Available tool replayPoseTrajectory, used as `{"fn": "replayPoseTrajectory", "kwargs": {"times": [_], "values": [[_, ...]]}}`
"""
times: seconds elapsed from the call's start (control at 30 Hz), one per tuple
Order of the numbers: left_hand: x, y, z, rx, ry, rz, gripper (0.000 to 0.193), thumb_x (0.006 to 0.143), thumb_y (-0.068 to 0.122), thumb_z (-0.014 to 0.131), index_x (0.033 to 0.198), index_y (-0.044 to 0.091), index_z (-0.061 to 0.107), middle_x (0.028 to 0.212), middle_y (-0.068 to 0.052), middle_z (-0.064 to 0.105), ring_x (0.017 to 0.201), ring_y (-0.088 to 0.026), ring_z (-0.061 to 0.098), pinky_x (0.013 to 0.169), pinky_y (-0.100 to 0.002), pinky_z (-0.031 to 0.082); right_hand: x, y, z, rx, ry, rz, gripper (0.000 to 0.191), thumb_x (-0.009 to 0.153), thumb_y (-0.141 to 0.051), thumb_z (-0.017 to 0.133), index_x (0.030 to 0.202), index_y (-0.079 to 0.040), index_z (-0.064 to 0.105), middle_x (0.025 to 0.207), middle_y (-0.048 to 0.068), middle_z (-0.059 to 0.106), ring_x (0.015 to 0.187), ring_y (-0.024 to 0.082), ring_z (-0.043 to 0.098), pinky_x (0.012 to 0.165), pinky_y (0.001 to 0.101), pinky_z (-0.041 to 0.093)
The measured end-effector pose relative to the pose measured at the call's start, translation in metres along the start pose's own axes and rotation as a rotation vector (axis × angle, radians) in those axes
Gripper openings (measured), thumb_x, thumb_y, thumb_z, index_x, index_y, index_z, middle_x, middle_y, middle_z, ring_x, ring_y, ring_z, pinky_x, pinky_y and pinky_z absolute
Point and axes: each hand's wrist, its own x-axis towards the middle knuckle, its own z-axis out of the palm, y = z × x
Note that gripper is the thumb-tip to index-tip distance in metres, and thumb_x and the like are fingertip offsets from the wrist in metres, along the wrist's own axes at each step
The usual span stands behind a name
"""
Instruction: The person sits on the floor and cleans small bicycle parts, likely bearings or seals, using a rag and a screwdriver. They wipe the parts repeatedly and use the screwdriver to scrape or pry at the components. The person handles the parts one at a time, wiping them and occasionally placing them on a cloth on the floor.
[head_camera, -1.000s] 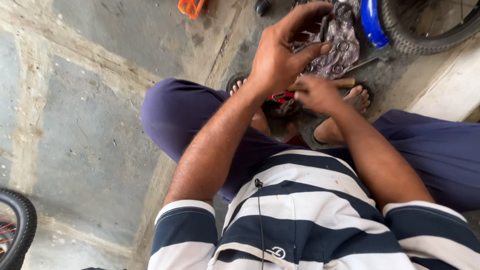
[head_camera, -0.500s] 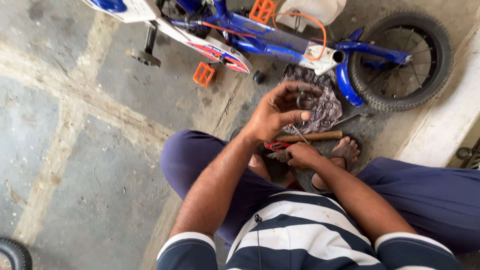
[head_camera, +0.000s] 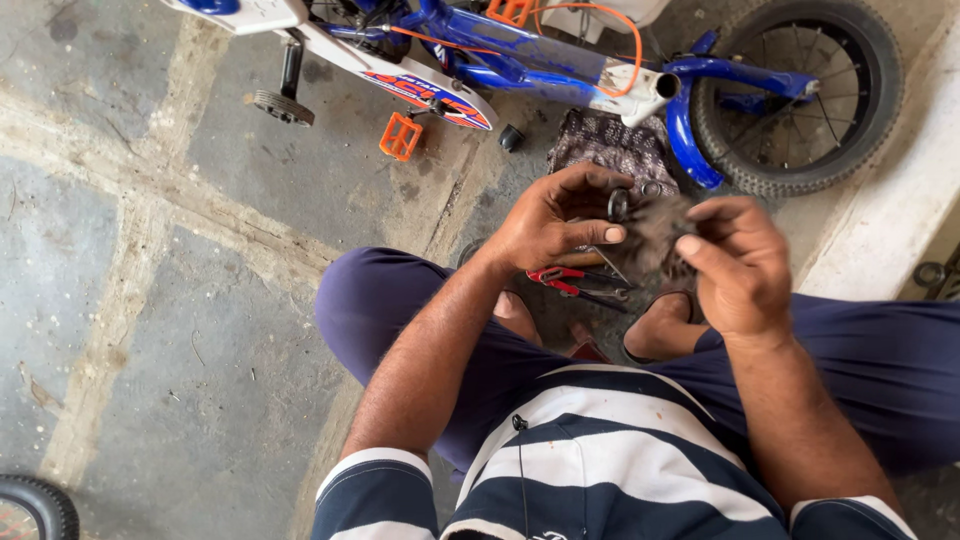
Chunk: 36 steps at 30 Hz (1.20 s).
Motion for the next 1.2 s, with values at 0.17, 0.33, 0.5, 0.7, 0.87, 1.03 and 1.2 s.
{"fn": "replayPoseTrajectory", "kwargs": {"times": [0.17,0.33,0.5,0.7,0.87,1.03,1.2], "values": [[-0.001,0.01,0.005,0.104,-0.052,-0.034,0.051,0.091,0.009,0.083,0.137,0.002,0.062,0.12,-0.008,0.074,0.114,-0.017,0.07,0.103,-0.037,0.059,0.01,-0.008,0.022,-1.073,-0.141,-0.619,0.034,0.084,0.0,0.07,0.116,0.001,0.058,0.108,0.02,0.067,0.1,0.028,0.067,0.086,0.0378,0.057],[-0.005,0.021,0.011,0.475,-0.016,0.057,0.048,0.088,0.011,0.087,0.131,0.004,0.068,0.111,-0.007,0.078,0.103,-0.016,0.072,0.094,-0.035,0.06,0.008,0.01,0.029,-1.059,-0.132,-0.525,0.024,0.093,0.006,0.069,0.113,0.001,0.059,0.097,0.014,0.069,0.092,0.022,0.069,0.078,0.0322,0.057],[0.0,0.024,0.017,0.69,-0.071,0.267,0.051,0.084,0.016,0.088,0.128,0.008,0.066,0.113,-0.01,0.075,0.106,-0.026,0.076,0.093,-0.036,0.061,-0.002,0.02,0.007,-0.378,-0.042,-0.005,0.021,0.095,0.009,0.06,0.113,-0.002,0.058,0.104,0.008,0.07,0.095,0.014,0.066,0.083,0.0261,0.054],[0.002,0.023,0.021,0.865,-0.118,0.435,0.052,0.084,0.011,0.085,0.132,0.009,0.064,0.128,-0.011,0.069,0.12,-0.033,0.069,0.101,-0.041,0.058,0.001,0.024,-0.009,0.294,0.079,0.243,0.021,0.097,0.012,0.056,0.114,0.0,0.061,0.107,0.012,0.069,0.1,0.018,0.067,0.092,0.0288,0.055],[0.001,0.017,0.023,0.759,-0.072,0.387,0.054,0.084,0.009,0.083,0.134,0.008,0.064,0.126,-0.011,0.071,0.118,-0.027,0.071,0.102,-0.038,0.059,-0.001,0.015,-0.002,0.399,0.219,0.327,0.023,0.1,0.008,0.051,0.118,-0.002,0.061,0.107,0.014,0.07,0.092,0.022,0.069,0.079,0.0319,0.057],[-0.001,0.006,0.021,0.133,-0.071,-0.008,0.037,0.1,0.009,0.077,0.134,0.004,0.067,0.116,-0.008,0.077,0.112,-0.014,0.073,0.1,-0.034,0.062,-0.006,0.004,0.008,0.277,0.158,0.185,0.025,0.1,0.01,0.05,0.12,-0.001,0.061,0.111,0.015,0.07,0.098,0.02,0.07,0.088,0.0318,0.059],[-0.004,-0.001,0.016,0.138,-0.06,0.003,0.045,0.097,0.016,0.076,0.137,0.003,0.062,0.116,-0.005,0.075,0.108,-0.012,0.071,0.096,-0.031,0.06,-0.004,0.004,0.01,0.118,0.118,0.107,0.023,0.101,0.011,0.055,0.12,0.0,0.061,0.113,0.014,0.07,0.101,0.016,0.069,0.094,0.0289,0.058]]}}
